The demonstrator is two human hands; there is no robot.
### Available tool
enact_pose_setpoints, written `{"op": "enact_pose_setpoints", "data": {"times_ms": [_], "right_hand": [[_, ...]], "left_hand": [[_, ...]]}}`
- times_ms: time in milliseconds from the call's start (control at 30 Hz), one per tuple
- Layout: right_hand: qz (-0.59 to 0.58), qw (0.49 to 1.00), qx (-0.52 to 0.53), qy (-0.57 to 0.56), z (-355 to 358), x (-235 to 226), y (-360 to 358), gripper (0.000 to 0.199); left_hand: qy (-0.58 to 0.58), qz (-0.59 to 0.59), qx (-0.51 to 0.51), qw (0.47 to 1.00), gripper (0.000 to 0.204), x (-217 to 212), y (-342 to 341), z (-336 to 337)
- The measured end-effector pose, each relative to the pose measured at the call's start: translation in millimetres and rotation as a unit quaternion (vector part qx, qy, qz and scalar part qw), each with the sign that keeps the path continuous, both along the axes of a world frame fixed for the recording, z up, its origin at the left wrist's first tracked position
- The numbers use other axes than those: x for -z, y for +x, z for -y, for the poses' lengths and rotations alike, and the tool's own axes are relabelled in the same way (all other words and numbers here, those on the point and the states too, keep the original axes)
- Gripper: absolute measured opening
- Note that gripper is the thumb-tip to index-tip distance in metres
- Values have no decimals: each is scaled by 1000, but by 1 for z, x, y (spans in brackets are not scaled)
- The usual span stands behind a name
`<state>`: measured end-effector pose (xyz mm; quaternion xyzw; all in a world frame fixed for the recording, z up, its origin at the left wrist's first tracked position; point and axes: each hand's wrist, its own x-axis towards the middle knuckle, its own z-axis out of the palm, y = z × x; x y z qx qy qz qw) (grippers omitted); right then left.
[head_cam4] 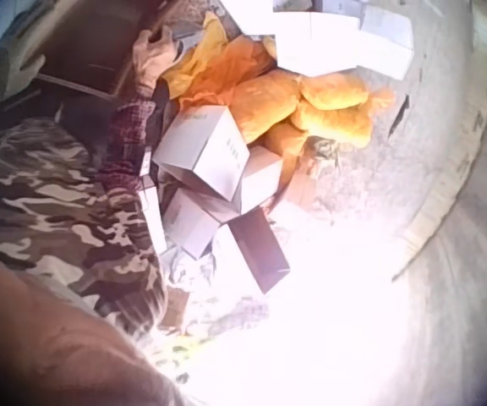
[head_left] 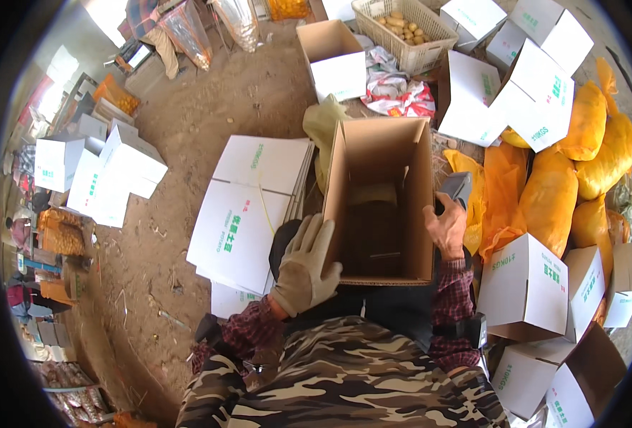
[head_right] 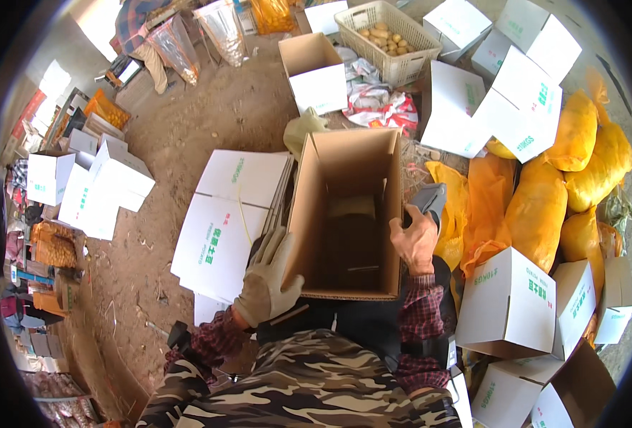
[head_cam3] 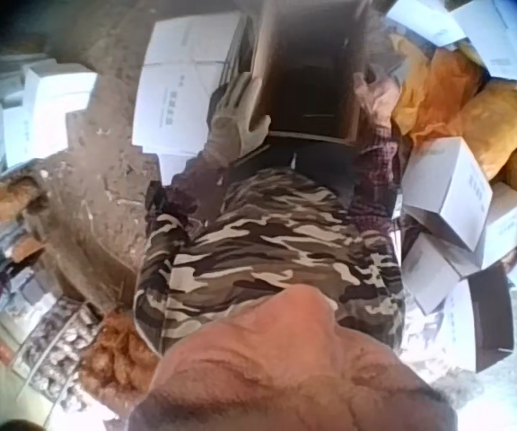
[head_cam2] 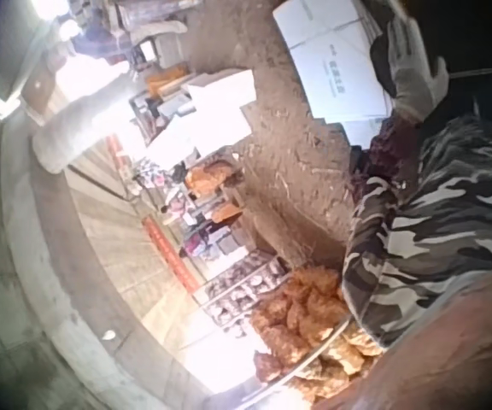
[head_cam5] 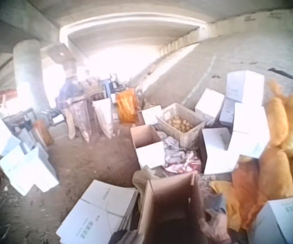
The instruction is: Assembling cardboard boxes and securing them with a tape dispenser in a produce warehouse.
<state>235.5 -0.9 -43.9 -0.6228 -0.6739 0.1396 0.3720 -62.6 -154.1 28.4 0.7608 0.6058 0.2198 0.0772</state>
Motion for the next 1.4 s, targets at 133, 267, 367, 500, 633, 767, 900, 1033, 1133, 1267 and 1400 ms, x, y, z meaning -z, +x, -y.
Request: {"op": "enact_pose_setpoints", "data": {"times_ms": [133,267,367,500,633,767,900,1033,1133,1267,1400], "right_hand": [[-33,999,-11,39,1,10,-1,34],[-73,997,-6,5,9,13,9,37],[-111,994,-12,19,18,8,4,37],[-116,992,42,40,21,13,4,32],[-129,988,39,69,22,22,3,31],[-180,983,24,39,24,15,4,32],[-193,980,28,39,31,22,5,33],[-221,975,25,25,35,23,13,33],[-239,971,21,19,38,29,21,32],[-203,979,14,-2,35,17,14,36],[-174,985,8,-23,34,17,22,42]], "left_hand": [[-127,-5,201,971,92,-6,44,-9],[-388,-105,274,874,74,30,54,-66],[-449,-95,266,848,80,56,34,-113],[-497,-288,202,793,86,72,87,-166],[-440,-319,168,823,74,85,107,-170],[8,-57,-29,998,80,117,86,-216],[131,12,-80,988,78,46,108,-289],[137,-37,-57,988,53,75,110,-273],[53,-7,-22,998,43,105,95,-236],[26,-56,-44,997,43,118,104,-217],[-154,123,100,975,67,75,87,-211]]}}
